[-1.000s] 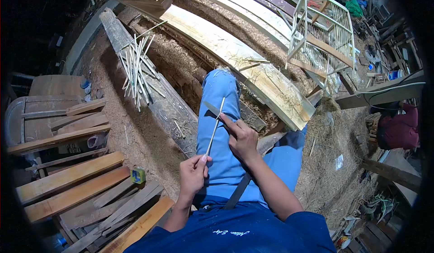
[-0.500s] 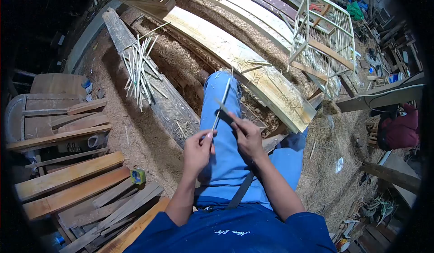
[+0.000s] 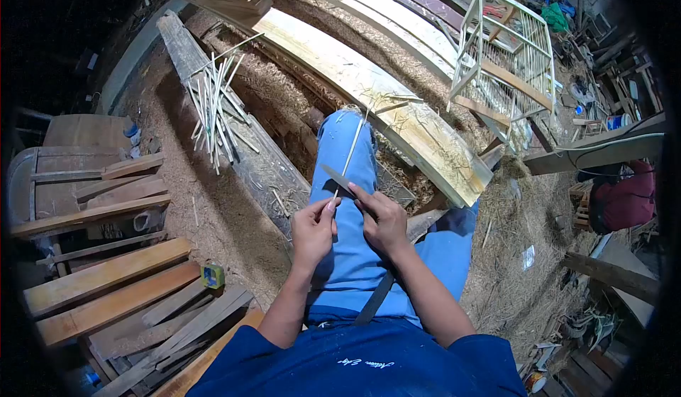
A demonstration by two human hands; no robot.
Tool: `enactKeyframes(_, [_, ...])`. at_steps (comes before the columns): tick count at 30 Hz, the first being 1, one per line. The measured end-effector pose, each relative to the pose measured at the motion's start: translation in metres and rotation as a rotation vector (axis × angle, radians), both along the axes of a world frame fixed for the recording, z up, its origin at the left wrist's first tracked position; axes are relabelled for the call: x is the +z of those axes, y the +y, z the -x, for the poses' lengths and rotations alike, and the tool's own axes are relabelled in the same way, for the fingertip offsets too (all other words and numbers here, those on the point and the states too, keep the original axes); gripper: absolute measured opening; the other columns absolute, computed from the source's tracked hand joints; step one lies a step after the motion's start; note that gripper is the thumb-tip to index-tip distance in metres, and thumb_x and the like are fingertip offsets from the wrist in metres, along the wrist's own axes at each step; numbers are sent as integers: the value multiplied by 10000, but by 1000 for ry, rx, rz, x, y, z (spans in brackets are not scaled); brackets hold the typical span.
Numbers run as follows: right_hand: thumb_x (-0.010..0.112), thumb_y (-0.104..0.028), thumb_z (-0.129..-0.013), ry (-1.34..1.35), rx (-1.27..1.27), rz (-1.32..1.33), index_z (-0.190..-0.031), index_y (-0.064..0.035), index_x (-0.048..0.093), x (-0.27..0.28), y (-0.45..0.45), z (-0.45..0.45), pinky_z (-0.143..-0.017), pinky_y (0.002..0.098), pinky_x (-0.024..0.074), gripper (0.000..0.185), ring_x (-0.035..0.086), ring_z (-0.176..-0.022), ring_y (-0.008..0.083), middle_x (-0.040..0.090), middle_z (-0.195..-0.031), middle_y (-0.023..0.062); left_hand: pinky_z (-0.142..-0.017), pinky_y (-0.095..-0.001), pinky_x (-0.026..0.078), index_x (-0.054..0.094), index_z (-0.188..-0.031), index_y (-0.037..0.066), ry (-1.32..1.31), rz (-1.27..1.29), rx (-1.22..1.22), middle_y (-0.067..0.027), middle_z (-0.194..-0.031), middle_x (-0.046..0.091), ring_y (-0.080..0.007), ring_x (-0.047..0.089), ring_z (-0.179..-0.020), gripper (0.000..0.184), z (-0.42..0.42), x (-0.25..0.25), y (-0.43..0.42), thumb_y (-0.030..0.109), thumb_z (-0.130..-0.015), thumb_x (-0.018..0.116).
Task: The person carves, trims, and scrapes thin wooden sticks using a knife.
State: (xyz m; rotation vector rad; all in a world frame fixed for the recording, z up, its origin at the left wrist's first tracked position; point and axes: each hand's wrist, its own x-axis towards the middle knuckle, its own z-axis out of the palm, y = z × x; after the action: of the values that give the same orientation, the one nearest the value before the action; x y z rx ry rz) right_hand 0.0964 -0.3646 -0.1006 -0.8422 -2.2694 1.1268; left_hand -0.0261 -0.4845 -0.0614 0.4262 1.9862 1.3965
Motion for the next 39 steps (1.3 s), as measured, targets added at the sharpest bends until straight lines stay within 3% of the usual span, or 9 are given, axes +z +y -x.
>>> enactKeyframes(9, [697,-165,-988,37,-120,23,-1381,-316,716,-22,10,3,-633,485,510,421,661,-691,354,622,-783,125,-495,-214,356,769,-1162,-55,-147,46,66,30,-618,583,-25,490,-537,267,-26,22,-62,157,-1087,626])
enactKeyframes(17, [693,-134,-975,43,78,38,-1380,-289,718,7,-4,0,-621,481,521,434,665,-687,346,619,-771,124,-474,-236,321,785,-1138,-14,-48,116,-27,50,-609,550,-22,446,-520,268,2,13,-19,181,-1097,606])
enactKeyframes(19, [702,-132,-963,49,58,51,-1378,-281,719,1,-2,0,-623,482,526,442,669,-691,344,620,-770,122,-469,-249,310,786,-1120,-14,-66,42,-20,63,-602,515,-20,418,-517,282,10,1,-6,192,-1102,595])
enactKeyframes(21, [705,-36,-944,98,12,49,-1380,-204,725,-2,0,-1,-627,430,490,467,626,-660,317,600,-753,137,-468,-250,296,785,-1109,-14,-86,65,-36,75,-610,492,-15,394,-521,278,12,-4,-4,185,-1104,590])
enactKeyframes(26, [697,-73,-955,82,-56,52,-1378,-237,725,-5,2,1,-641,449,516,455,657,-694,337,638,-788,138,-464,-241,241,767,-1089,-32,-250,-34,-28,103,-618,475,-5,353,-498,277,5,6,-11,187,-1108,600])
enactKeyframes(27, [688,-110,-964,107,-93,44,-1381,-272,721,-10,4,2,-650,470,536,449,683,-721,352,664,-813,135,-464,-241,241,767,-1089,-32,-250,-34,-26,103,-618,475,-5,353,-498,277,2,10,-15,187,-1108,600])
enactKeyframes(33, [685,-106,-981,79,-157,96,-1381,-226,719,-31,23,-4,-692,464,533,419,691,-759,370,693,-843,178,-470,-220,271,760,-1095,-38,-193,86,-14,100,-589,458,1,356,-494,287,-33,30,-53,197,-1110,596])
enactKeyframes(37, [691,-89,-968,249,-105,10,-1365,-221,729,-14,11,-2,-652,465,526,420,681,-710,362,681,-820,163,-475,-238,282,780,-1115,-15,-250,87,-13,83,-602,491,-6,383,-517,273,-29,27,-54,183,-1105,593])
enactKeyframes(39, [698,-22,-940,67,34,65,-1361,-152,732,8,-1,-5,-676,403,530,441,679,-713,322,669,-811,161,-480,-241,296,784,-1108,-12,-186,81,-36,79,-608,497,-12,396,-525,273,-20,22,-41,186,-1103,595])
